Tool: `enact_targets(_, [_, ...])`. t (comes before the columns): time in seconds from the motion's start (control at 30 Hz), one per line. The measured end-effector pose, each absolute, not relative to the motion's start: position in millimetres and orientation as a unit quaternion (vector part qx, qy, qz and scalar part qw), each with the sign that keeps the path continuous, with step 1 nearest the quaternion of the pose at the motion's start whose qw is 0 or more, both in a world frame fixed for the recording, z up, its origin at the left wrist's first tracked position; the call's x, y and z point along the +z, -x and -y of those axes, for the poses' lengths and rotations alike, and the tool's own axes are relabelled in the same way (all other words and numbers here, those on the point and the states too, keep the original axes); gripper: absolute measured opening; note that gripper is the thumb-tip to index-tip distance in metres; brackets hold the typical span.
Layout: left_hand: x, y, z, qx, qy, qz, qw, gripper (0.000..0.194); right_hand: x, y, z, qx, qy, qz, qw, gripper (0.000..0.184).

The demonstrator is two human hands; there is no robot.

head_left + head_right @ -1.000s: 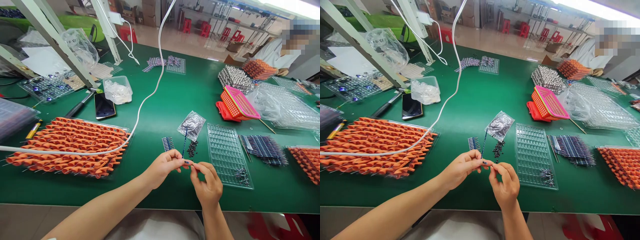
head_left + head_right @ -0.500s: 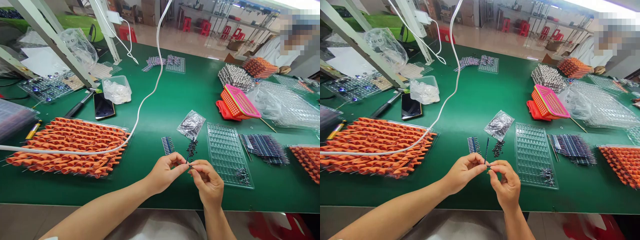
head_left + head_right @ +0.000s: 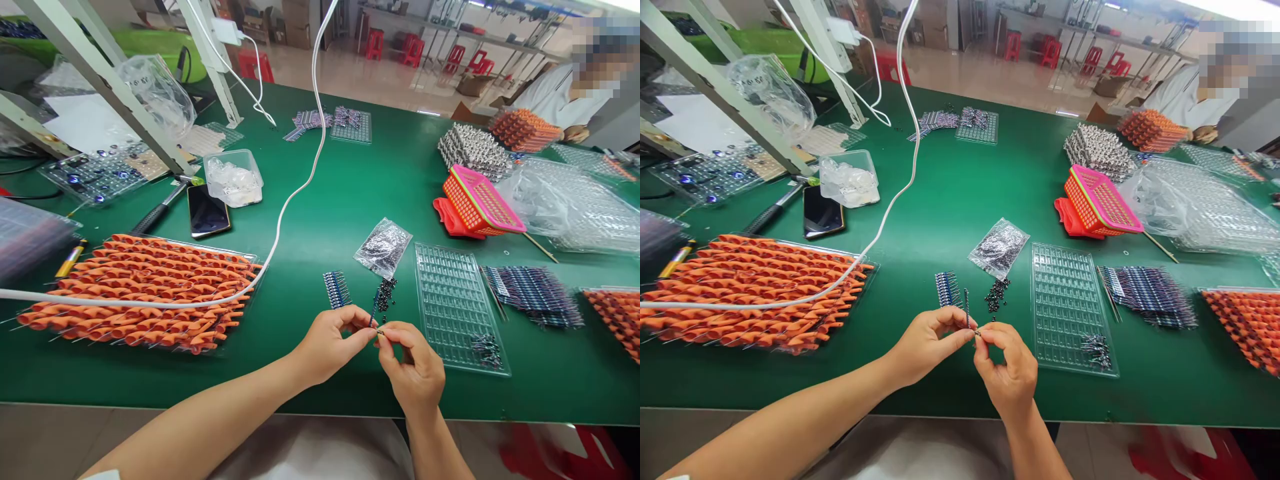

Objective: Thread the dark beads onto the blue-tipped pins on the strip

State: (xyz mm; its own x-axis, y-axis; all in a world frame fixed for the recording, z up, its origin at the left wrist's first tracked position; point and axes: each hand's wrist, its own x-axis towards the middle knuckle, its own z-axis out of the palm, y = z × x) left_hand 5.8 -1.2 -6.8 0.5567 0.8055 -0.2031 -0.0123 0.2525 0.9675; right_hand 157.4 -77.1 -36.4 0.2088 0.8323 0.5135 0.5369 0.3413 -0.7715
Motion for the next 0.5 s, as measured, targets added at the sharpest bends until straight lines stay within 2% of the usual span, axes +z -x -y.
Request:
enact_targets(0.1, [-2.4,-4.6,1.3,0.291,-0.582,-0.375,0.66,0.011,-34.8,-157.2,77.6,0.153,0.558,0.607,0.544,0.023])
enact_targets(0.27, [-4.0,-2.4,-0.6,0.308,-0.557,-0.357,0.684,0.018,-34.5,-159.4,80.5,0.202,0.568,0.551,0.577,0.015])
enact_targets(0.5, [-5.1,-0.3,-0.6,0.313,-0.563,-0.348,0.682,0.017,-32.3,-161.3,81.1,0.251,0.575,0.533,0.568,0.008])
